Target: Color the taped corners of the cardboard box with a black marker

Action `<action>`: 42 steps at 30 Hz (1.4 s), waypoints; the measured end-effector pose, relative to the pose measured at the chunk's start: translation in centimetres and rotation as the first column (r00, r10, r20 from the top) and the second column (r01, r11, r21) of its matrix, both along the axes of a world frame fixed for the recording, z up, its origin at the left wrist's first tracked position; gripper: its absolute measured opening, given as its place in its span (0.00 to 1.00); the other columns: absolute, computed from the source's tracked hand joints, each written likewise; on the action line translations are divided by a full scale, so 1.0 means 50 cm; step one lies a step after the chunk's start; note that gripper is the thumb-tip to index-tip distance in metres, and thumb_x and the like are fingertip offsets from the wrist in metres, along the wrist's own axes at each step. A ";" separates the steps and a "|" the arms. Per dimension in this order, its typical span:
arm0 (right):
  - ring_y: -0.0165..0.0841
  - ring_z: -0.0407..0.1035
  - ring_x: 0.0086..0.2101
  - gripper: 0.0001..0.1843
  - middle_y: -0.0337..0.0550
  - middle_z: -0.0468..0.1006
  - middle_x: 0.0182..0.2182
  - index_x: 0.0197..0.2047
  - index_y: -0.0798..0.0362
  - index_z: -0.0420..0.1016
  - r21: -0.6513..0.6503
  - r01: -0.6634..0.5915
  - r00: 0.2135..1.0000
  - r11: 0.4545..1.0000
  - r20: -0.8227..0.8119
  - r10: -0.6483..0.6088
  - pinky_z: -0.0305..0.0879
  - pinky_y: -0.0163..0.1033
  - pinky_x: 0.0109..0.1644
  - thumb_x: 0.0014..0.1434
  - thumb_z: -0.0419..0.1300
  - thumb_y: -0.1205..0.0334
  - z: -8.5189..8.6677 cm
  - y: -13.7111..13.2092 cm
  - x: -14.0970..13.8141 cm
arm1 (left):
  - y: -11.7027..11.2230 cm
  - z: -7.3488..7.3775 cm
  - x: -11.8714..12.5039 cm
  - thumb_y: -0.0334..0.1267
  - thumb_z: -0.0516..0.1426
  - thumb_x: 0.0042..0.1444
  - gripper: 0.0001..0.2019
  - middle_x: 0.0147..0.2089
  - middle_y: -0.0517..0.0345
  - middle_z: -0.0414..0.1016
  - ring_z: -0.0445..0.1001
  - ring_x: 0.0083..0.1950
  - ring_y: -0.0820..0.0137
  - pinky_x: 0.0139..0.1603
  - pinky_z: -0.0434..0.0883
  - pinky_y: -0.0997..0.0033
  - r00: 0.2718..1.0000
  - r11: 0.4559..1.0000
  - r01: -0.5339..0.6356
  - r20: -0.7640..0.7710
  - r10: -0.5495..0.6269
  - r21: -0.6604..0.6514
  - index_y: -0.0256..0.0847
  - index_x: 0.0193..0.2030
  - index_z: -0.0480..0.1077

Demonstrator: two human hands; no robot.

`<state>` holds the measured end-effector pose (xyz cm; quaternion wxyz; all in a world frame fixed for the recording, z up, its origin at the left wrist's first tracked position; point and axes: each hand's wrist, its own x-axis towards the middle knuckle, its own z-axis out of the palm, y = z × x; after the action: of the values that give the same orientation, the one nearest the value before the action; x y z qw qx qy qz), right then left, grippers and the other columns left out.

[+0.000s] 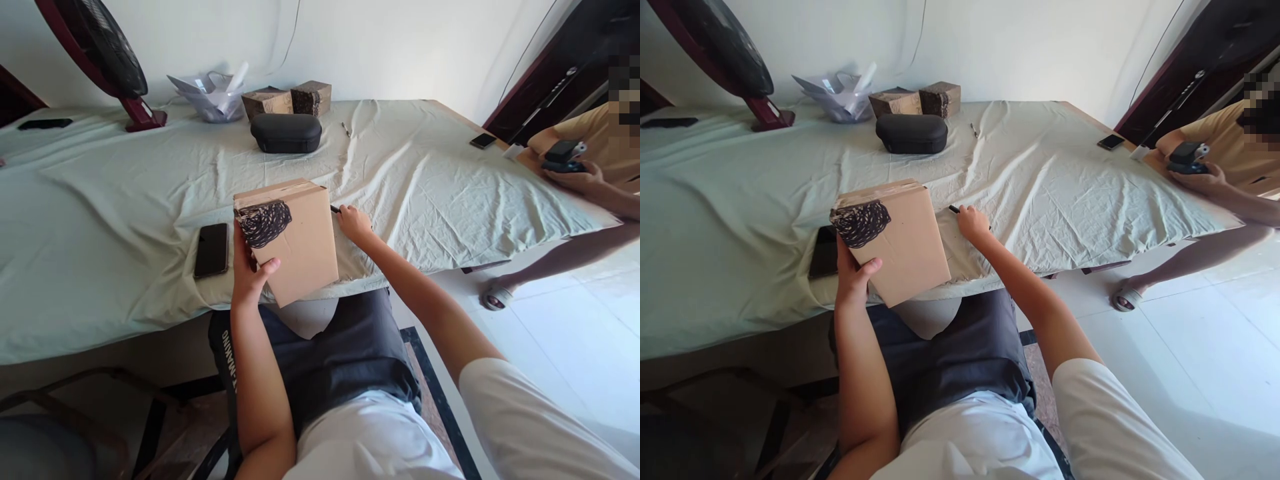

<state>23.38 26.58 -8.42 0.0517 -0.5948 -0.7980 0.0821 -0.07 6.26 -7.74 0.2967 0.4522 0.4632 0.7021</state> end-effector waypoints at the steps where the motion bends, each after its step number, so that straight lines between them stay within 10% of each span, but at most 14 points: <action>1: 0.49 0.78 0.50 0.25 0.64 0.82 0.58 0.64 0.58 0.78 -0.002 -0.008 1.000 1.000 0.008 0.008 0.69 0.49 0.51 0.82 0.44 0.58 0.003 0.000 -0.004 | 0.000 0.000 0.000 0.59 0.78 0.44 0.61 0.76 0.39 0.70 0.70 0.77 0.40 0.77 0.70 0.46 1.000 1.000 -0.001 -0.001 0.001 -0.001 0.50 0.82 0.58; 9: 0.50 0.81 0.51 0.43 0.59 0.86 0.54 0.85 0.44 0.57 -0.087 -0.054 0.998 0.995 0.038 0.058 0.71 0.45 0.48 0.70 0.51 0.76 0.052 -0.035 0.032 | 0.014 -0.029 -0.020 0.65 0.76 0.43 0.63 0.74 0.40 0.72 0.77 0.70 0.44 0.69 0.77 0.47 0.990 1.000 -0.017 -0.139 0.020 0.026 0.51 0.83 0.55; 13: 0.37 0.80 0.36 0.32 0.54 0.86 0.46 0.73 0.51 0.77 -0.167 -0.065 0.923 0.984 -0.385 -0.004 0.71 0.39 0.38 0.70 0.52 0.72 0.075 -0.067 0.081 | 0.021 -0.038 -0.028 0.66 0.74 0.45 0.64 0.74 0.40 0.72 0.77 0.70 0.45 0.67 0.78 0.47 0.981 0.999 -0.013 -0.192 0.019 0.032 0.53 0.84 0.52; 16: 0.33 0.78 0.30 0.22 0.53 0.84 0.48 0.61 0.53 0.82 -0.226 -0.210 0.506 0.951 -0.858 -0.092 0.70 0.37 0.29 0.70 0.56 0.57 0.095 -0.095 0.100 | 0.022 -0.033 -0.023 0.67 0.74 0.46 0.64 0.78 0.41 0.67 0.74 0.73 0.44 0.66 0.78 0.48 0.976 1.000 -0.016 -0.219 0.020 0.018 0.57 0.85 0.51; 19: 0.38 0.83 0.42 0.23 0.48 0.83 0.54 0.63 0.43 0.75 0.007 -0.333 -0.002 0.943 -1.000 0.006 0.73 0.37 0.30 0.67 0.61 0.50 0.128 -0.135 0.092 | 0.020 -0.021 -0.005 0.65 0.74 0.46 0.64 0.76 0.41 0.66 0.75 0.71 0.45 0.64 0.79 0.50 0.977 0.998 -0.053 -0.206 0.049 -0.014 0.56 0.85 0.50; 26: 0.34 0.76 0.32 0.17 0.37 0.80 0.35 0.48 0.41 0.71 0.381 -0.343 -0.288 0.859 -0.913 0.290 0.73 0.39 0.31 0.68 0.68 0.40 0.219 -0.254 0.005 | -0.014 0.052 0.061 0.51 0.76 0.45 0.62 0.68 0.45 0.62 0.69 0.72 0.46 0.73 0.72 0.43 0.885 0.971 -0.237 -0.404 0.230 0.032 0.57 0.85 0.51; 34: 0.28 0.66 0.22 0.06 0.32 0.74 0.27 0.48 0.48 0.78 0.494 -0.397 -0.058 0.773 -0.854 0.516 0.67 0.39 0.30 0.69 0.65 0.58 0.284 -0.323 -0.010 | -0.059 0.123 0.099 0.47 0.77 0.42 0.61 0.73 0.41 0.56 0.59 0.77 0.30 0.79 0.57 0.22 0.634 0.899 -0.431 -0.684 0.360 0.074 0.59 0.83 0.57; 42: 0.30 0.69 0.28 0.05 0.36 0.79 0.31 0.37 0.48 0.76 0.492 -0.420 0.231 0.763 -0.754 0.614 0.68 0.39 0.33 0.56 0.62 0.65 0.297 -0.307 -0.011 | -0.063 0.132 0.118 0.48 0.78 0.43 0.61 0.74 0.40 0.58 0.62 0.76 0.28 0.74 0.63 0.20 0.567 0.886 -0.455 -0.739 0.363 0.086 0.60 0.83 0.57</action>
<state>22.83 11.22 6.44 0.4860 -0.1509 -0.7997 0.3185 5.83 3.10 -1.13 -0.0615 0.5584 0.6736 0.4802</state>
